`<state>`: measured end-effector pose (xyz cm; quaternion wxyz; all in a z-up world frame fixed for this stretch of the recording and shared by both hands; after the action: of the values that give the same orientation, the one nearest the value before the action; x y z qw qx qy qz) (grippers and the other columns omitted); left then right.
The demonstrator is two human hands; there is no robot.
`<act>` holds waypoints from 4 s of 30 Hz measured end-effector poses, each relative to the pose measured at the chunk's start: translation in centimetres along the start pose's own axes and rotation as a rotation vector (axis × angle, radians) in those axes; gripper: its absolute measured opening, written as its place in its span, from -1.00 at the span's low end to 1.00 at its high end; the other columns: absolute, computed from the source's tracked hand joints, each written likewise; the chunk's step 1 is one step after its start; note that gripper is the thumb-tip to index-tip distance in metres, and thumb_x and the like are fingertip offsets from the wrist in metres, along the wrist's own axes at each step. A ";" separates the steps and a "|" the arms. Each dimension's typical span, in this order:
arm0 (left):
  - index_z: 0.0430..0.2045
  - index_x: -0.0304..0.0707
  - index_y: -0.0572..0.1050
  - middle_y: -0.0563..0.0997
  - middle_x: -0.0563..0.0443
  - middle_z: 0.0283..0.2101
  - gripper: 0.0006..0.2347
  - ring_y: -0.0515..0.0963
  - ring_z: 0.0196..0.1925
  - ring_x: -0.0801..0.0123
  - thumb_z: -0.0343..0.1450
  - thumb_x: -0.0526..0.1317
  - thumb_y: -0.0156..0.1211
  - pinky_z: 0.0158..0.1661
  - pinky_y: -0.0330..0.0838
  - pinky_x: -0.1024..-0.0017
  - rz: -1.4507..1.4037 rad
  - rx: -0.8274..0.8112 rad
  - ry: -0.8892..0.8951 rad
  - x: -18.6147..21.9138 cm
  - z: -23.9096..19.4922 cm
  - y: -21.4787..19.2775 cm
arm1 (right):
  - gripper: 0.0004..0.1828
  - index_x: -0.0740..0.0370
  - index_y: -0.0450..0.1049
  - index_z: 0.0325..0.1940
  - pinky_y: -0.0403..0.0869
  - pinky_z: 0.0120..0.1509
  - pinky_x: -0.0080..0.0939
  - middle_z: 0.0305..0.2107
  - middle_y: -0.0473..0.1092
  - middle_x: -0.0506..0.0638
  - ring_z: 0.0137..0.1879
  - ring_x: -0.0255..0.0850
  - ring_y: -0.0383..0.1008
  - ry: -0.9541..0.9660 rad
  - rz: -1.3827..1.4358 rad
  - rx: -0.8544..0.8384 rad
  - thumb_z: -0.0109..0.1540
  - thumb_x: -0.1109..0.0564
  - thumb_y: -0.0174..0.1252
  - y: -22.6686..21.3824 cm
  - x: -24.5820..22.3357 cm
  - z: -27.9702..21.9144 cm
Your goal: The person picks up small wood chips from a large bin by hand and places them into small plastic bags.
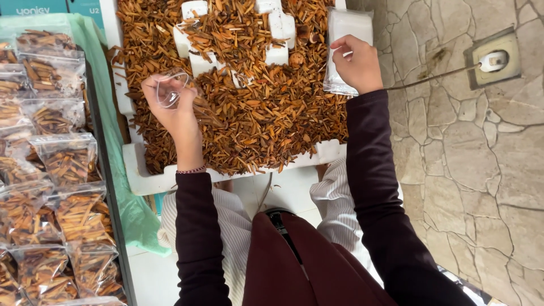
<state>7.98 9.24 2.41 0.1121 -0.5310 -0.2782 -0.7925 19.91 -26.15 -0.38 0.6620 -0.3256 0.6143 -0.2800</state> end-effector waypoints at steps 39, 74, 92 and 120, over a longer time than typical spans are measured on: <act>-0.40 -0.10 0.21 0.24 0.10 -0.33 -0.75 0.29 -0.28 0.52 0.21 -0.50 0.01 -0.17 0.25 0.59 0.123 -0.073 -0.059 -0.8 -0.8 3.4 | -0.69 -0.01 0.46 -0.43 0.27 0.14 0.04 -0.01 0.35 0.10 0.06 0.07 0.32 -0.283 -0.180 -0.242 0.00 0.43 0.09 2.3 6.7 1.6; -0.33 -0.20 0.21 0.24 -0.01 -0.39 -0.65 0.26 -0.28 0.40 0.14 -0.46 0.20 -0.19 0.25 0.45 0.120 -0.083 0.036 -2.2 -0.3 1.3 | -0.70 0.15 0.43 -0.18 0.40 -0.14 0.01 -0.33 0.41 0.15 -0.17 0.09 0.42 -0.046 -0.350 -0.622 0.01 0.29 0.06 8.5 11.7 -2.6; -0.33 -0.19 0.20 0.23 0.01 -0.38 -0.66 0.26 -0.29 0.41 0.15 -0.47 0.18 -0.20 0.23 0.46 0.126 -0.095 0.040 -1.5 -0.6 1.2 | -0.68 0.20 0.52 -0.24 0.42 -0.11 -0.08 -0.35 0.45 0.13 -0.15 0.03 0.43 -0.029 -0.240 -0.714 0.03 -0.02 0.27 8.0 10.4 -3.7; -0.38 -0.21 0.22 0.25 -0.02 -0.41 -0.68 0.25 -0.32 0.41 0.11 -0.43 0.20 -0.25 0.20 0.45 0.129 -0.104 0.025 -0.9 -0.7 3.3 | -0.80 0.23 0.41 -0.24 0.37 -0.10 -0.01 -0.38 0.43 0.14 -0.19 0.05 0.43 -0.102 -0.088 -0.732 0.21 0.12 -0.10 8.6 2.2 -5.4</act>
<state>9.34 6.07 2.47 0.1388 -0.5429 -0.2006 -0.8036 14.51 -22.83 -8.62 0.5190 -0.5801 0.6255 -0.0534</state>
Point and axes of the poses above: each hand's wrist, its own z-axis towards the middle knuckle, its own y-axis out of the palm, x = y × z, the point moved 10 cm from there along z, towards the middle knuckle
